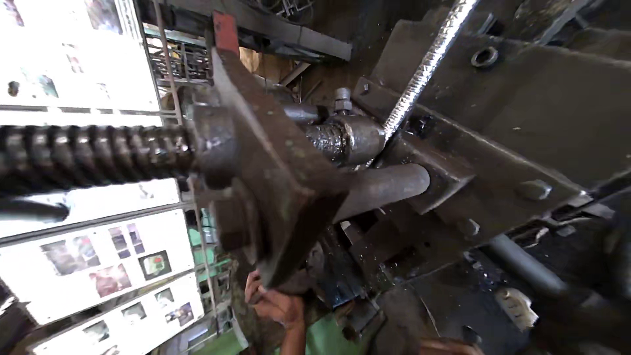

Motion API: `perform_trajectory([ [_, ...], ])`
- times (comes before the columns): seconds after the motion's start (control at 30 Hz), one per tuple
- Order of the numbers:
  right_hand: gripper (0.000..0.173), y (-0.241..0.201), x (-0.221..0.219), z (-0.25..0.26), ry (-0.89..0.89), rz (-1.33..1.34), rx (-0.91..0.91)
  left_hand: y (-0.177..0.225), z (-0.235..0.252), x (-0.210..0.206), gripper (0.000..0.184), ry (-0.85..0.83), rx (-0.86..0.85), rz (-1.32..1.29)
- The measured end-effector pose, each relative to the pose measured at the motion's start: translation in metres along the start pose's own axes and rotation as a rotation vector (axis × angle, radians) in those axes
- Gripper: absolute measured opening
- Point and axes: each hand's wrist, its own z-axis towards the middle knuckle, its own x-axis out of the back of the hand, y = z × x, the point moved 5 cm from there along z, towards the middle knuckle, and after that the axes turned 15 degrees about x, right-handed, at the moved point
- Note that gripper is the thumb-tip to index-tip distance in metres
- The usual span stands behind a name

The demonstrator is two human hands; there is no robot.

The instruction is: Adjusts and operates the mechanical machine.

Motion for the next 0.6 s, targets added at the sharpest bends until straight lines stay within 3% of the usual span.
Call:
perform_trajectory([
  [0.27, 0.056, -0.016, 0.001, 0.008, 0.212, 0.125, 0.04, 0.0, 0.0, 0.002, 0.032, 0.036, -0.04, 0.067],
  [0.5, 0.062, -0.066, -0.006, 0.052, 0.458, 0.316, 0.233, 0.007, 0.0, 0.005, 0.04, 0.081, -0.025, 0.206],
  [0.6, 0.068, -0.089, -0.012, 0.07, 0.53, 0.362, 0.204, 0.012, -0.001, 0.006, 0.041, 0.082, -0.011, 0.256],
])
